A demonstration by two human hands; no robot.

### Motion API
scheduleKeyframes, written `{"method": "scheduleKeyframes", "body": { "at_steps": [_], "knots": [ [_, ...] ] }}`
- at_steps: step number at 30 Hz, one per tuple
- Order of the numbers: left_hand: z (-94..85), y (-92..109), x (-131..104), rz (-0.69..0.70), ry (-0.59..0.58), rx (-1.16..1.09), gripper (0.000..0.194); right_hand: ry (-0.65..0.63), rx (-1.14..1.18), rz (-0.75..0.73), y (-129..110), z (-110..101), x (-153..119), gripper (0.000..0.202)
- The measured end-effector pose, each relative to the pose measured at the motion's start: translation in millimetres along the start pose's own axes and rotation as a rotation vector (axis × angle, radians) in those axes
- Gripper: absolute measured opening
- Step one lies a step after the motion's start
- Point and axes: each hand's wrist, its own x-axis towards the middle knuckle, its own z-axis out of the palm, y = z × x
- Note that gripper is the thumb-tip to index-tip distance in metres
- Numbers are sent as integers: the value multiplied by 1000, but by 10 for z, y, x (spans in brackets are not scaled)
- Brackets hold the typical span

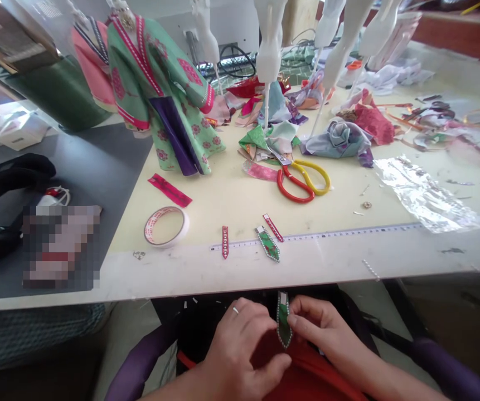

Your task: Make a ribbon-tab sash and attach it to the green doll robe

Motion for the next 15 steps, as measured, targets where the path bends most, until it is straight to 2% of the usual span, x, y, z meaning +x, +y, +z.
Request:
{"method": "scheduleKeyframes", "body": {
  "at_steps": [2,4,7,10,15],
  "knots": [
    [45,2,-15,-357,-21,-240,17,-21,-2,-13,27,12,-8,25],
    [104,-9,-6,-654,-91,-541,16,-49,-9,-18,76,23,-13,23],
    [171,-42,20,-894,-98,-869,13,-78,-114,-31,140,27,-20,23],
    [170,-65,35,-986,-75,-889,14,-48,-293,-49,131,23,-19,23],
    [122,-50,59,-835,-257,-589,12,25,-383,-89,78,39,0,18]
  ]
}}
